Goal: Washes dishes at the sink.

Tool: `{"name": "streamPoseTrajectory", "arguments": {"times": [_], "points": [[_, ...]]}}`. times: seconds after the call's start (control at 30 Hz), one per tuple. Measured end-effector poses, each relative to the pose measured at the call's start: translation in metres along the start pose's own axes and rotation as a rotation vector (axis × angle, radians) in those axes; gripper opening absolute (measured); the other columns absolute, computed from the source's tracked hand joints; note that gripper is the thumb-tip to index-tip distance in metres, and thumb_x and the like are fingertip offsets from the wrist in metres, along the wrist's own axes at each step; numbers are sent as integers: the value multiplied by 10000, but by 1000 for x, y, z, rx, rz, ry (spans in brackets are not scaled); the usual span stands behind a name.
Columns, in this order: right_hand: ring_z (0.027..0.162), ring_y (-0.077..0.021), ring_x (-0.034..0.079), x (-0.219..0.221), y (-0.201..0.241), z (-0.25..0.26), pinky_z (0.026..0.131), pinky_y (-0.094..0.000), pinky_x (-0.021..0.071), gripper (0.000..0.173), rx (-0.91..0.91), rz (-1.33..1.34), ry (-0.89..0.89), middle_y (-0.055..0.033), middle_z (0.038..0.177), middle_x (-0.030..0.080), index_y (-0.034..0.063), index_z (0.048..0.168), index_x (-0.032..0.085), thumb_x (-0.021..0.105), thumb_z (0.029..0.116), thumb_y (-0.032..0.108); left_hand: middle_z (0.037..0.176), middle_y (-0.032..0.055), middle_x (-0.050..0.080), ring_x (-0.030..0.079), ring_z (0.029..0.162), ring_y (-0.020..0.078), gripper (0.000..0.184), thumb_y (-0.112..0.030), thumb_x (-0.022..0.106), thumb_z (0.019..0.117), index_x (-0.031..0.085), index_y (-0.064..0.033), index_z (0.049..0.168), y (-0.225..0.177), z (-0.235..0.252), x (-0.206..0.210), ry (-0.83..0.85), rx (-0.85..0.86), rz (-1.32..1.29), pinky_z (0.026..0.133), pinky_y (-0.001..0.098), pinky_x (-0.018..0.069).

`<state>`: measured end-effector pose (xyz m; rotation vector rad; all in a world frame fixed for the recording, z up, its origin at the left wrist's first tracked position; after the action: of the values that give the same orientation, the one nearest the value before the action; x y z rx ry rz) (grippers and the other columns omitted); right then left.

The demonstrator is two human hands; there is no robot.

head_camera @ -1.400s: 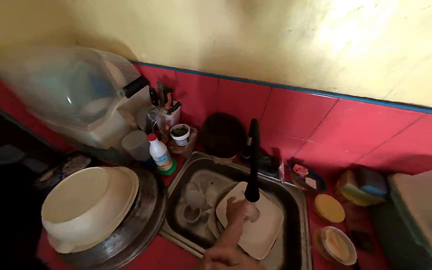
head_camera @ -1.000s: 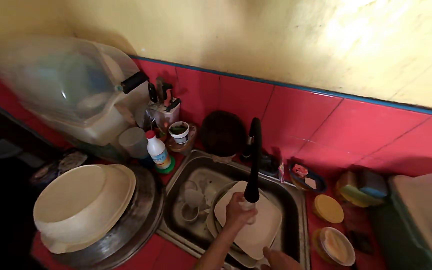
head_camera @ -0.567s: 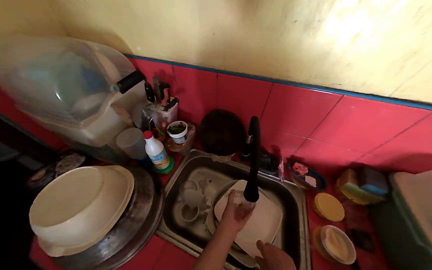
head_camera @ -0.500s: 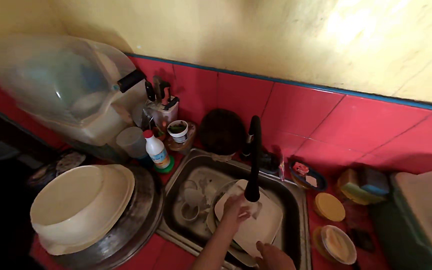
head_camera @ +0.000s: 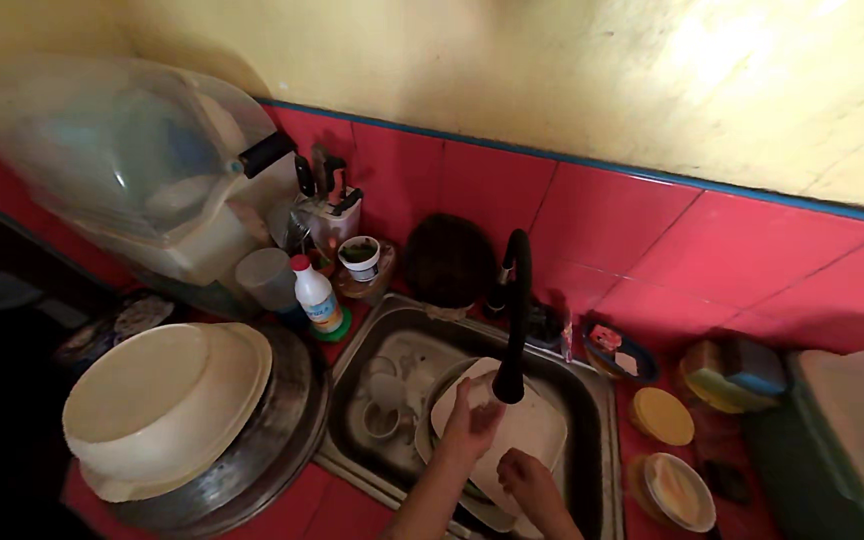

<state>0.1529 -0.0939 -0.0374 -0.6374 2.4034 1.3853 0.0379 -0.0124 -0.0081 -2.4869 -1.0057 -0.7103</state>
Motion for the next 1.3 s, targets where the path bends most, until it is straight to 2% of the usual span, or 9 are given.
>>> {"name": "streamPoseTrajectory", "arguments": {"times": [0.13, 0.3, 0.4, 0.53, 0.7, 0.8, 0.9, 1.07, 1.3], "points": [[835, -206, 705, 10, 1, 12, 729, -357, 586, 303, 238, 808, -122, -148, 1023, 711, -37, 1225, 584, 417, 1097, 181, 1291, 227, 603, 669, 1069, 271, 602, -44, 731, 910, 442, 35, 1433, -18, -5, 14, 220, 530, 861, 878, 406, 591], [1096, -291, 645, 30, 17, 21, 831, -502, 565, 751, 248, 1482, 6, -158, 1301, 587, 124, 1516, 303, 119, 1028, 663, 1428, 241, 527, 522, 1331, 312, 839, -199, 871, 751, 473, 36, 1452, -21, -30, 29, 324, 957, 1523, 1135, 413, 425], [957, -210, 712, 33, 31, 31, 790, -421, 610, 655, 268, 1557, 118, -91, 1087, 711, 109, 1307, 524, 241, 1034, 632, 1449, 225, 519, 544, 1319, 305, 778, -247, 836, 811, 482, 17, 1452, -20, -32, 13, 281, 976, 1629, 1111, 405, 459], [993, -274, 711, 13, 46, 59, 830, -438, 602, 394, 142, 1169, 155, -163, 1159, 685, 36, 1384, 421, 344, 1110, 309, 1488, 251, 482, 472, 1381, 375, 740, -226, 805, 846, 470, 33, 1453, -36, -34, -34, 122, 1024, 1687, 1138, 456, 423], [1204, -193, 628, -17, 77, 63, 1001, -324, 543, 765, -498, 218, -230, -205, 1330, 620, -84, 1413, 480, 836, 809, 221, 1372, 205, 597, 551, 1307, 349, 406, -211, 756, 874, 690, -23, 1228, -70, -48, -82, -20, 1190, 1626, 1085, 464, 477], [1177, -234, 654, -17, 70, 56, 964, -365, 576, 726, -474, 335, -326, -222, 1300, 635, -96, 1402, 471, 812, 831, 195, 1239, 239, 644, 601, 1197, 375, 350, -176, 709, 914, 663, 41, 1185, -98, -53, -103, -229, 1218, 1445, 1034, 488, 500], [1064, -302, 687, 0, 43, 50, 833, -449, 600, 512, -105, 1028, -221, -216, 1263, 617, 37, 1499, 256, 444, 1052, 201, 1381, 300, 543, 530, 1299, 419, 654, -238, 774, 875, 511, 87, 1378, -122, -46, -124, -383, 1117, 1364, 1109, 505, 441], [1076, -199, 706, 21, 30, 32, 875, -295, 598, 569, 234, 1906, -34, -135, 1243, 668, 52, 1332, 451, 299, 1050, 522, 1535, 338, 385, 401, 1411, 492, 1126, -371, 881, 760, 241, 89, 1563, -126, -24, -131, -446, 1039, 1427, 1173, 577, 338], [1104, -306, 671, 8, 74, 52, 917, -467, 572, 389, 17, 1346, 37, -194, 1254, 643, 35, 1437, 365, 334, 1120, 258, 1502, 344, 424, 437, 1364, 529, 1230, -369, 897, 727, 137, 15, 1615, -121, -3, -119, -652, 1026, 1500, 1090, 697, 350]]}}
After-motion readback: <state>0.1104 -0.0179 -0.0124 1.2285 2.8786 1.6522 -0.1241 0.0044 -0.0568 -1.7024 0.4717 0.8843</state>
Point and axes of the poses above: each hand's wrist, its own z-axis towards the middle knuckle, its own x-axis out of the palm, y = z × x, the point moved 5 cm from there along z, towards the middle knuckle
